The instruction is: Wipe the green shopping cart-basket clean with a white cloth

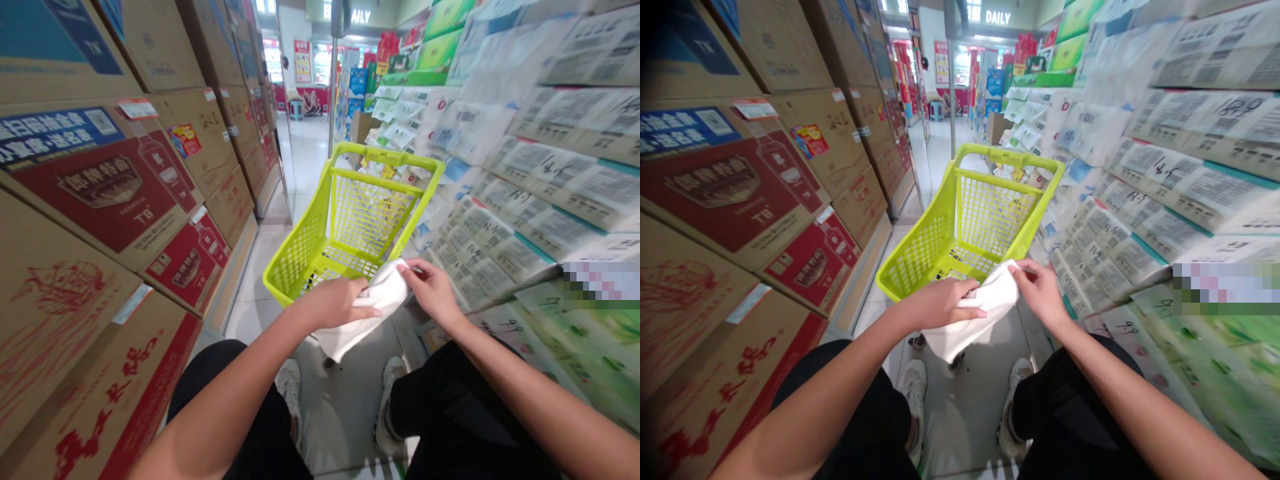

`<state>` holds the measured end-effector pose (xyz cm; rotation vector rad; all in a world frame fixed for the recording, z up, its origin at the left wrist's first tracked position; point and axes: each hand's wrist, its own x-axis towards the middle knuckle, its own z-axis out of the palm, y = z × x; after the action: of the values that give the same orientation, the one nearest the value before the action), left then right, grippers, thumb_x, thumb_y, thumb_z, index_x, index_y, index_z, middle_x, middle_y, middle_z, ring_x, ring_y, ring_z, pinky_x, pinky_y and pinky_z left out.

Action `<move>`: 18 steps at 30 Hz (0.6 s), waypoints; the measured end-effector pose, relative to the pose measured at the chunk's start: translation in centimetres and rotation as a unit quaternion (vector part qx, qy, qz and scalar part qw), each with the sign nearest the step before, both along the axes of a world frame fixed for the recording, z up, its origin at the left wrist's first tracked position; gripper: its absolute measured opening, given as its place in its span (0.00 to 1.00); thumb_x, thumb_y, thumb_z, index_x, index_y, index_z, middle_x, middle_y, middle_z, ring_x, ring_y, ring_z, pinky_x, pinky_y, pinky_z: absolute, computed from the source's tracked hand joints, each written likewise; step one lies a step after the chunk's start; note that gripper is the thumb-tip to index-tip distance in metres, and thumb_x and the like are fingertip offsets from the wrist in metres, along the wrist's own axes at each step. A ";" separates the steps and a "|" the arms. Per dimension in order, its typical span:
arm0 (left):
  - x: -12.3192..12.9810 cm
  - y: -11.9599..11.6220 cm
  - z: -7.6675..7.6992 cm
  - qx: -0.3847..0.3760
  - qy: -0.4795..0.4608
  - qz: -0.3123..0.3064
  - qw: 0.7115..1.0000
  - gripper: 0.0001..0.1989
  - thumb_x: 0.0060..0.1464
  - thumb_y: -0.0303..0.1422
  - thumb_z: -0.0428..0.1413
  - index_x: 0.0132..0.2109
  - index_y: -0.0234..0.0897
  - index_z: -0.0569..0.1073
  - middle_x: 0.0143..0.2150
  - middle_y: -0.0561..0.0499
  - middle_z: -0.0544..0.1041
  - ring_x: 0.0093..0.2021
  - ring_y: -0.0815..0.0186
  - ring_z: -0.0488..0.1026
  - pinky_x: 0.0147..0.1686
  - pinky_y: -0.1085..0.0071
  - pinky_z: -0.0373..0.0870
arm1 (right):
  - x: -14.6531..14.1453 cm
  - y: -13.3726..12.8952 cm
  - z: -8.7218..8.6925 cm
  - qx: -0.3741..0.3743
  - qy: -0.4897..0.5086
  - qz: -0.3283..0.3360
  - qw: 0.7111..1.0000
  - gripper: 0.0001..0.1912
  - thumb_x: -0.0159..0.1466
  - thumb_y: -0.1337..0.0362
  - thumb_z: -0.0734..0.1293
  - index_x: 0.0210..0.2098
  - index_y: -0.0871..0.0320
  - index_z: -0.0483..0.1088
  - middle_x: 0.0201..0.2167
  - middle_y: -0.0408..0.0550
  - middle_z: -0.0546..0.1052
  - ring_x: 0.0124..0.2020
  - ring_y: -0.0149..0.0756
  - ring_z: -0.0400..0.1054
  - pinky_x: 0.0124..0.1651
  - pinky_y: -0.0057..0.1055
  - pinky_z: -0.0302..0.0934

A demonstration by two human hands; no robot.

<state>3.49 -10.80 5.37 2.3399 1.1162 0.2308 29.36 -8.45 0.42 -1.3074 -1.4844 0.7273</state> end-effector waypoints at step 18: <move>3.3 -1.7 -2.1 -0.156 0.124 -0.051 0.979 0.29 0.57 0.56 0.47 0.39 0.36 0.80 0.40 0.39 0.83 0.37 0.53 0.79 0.32 0.64 0.68 | 0.6 4.4 2.9 0.214 -0.547 0.298 0.752 0.26 0.73 0.50 0.49 0.34 0.56 0.71 0.31 0.51 0.73 0.37 0.42 0.65 0.51 0.40 0.55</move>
<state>6.75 -12.51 3.29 2.1728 1.0551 -0.2635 29.99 -4.02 3.30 -0.8499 -2.8895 -0.1600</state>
